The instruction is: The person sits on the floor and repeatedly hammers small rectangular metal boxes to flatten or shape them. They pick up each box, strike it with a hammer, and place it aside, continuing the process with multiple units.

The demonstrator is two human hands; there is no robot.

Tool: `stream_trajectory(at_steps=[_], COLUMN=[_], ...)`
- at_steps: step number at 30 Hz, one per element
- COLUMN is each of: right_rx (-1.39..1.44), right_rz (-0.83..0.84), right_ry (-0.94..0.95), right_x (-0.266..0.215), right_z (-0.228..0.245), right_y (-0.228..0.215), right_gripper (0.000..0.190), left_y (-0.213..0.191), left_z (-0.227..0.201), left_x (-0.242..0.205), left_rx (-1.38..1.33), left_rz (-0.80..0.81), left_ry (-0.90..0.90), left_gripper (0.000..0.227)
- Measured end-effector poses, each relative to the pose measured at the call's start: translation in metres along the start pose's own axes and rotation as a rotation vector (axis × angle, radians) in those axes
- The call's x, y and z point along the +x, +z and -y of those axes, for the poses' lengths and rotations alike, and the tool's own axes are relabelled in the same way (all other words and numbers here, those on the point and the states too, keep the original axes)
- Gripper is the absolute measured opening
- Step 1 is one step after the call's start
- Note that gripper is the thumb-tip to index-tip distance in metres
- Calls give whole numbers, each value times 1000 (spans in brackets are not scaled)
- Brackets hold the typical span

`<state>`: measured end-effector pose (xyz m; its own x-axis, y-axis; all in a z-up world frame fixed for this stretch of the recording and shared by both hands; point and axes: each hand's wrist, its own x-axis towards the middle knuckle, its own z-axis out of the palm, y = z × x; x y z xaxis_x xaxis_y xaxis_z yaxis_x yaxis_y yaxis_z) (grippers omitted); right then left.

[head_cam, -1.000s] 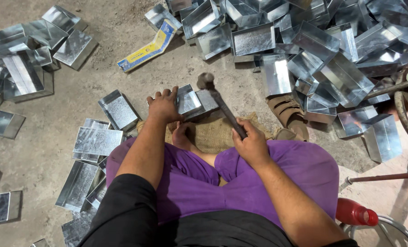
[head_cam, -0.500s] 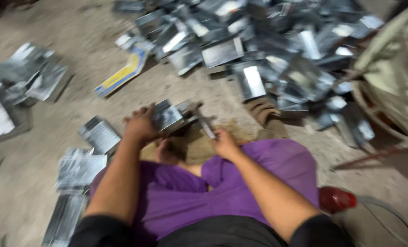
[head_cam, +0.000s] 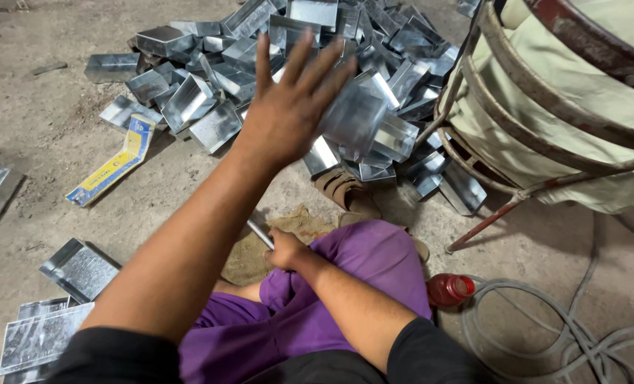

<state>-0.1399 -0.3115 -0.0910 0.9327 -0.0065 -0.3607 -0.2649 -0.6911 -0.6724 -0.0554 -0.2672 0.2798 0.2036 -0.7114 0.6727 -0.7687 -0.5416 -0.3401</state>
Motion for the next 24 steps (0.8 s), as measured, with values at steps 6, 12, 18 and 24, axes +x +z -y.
stream_trajectory(at_steps=[6,12,18,24], right_rx=[15,-18,103,37], right_rz=[-136,-101,-68,30], right_ry=[-290,-155,-173,-74], right_x=[-18,4,23,27], right_z=[5,-2,-12,-11], right_y=[-15,1,8,-16], right_gripper=[52,55,69,44], left_y=[23,11,-72,-87], left_z=[-8,65,108,57], left_x=[-87,-328,-602,-651], left_rx=[-421,-303,-168,-9], left_rz=[-98,504,754,751], left_ry=[-343,-836,-1739,-2075], left_gripper=[74,83,89,93])
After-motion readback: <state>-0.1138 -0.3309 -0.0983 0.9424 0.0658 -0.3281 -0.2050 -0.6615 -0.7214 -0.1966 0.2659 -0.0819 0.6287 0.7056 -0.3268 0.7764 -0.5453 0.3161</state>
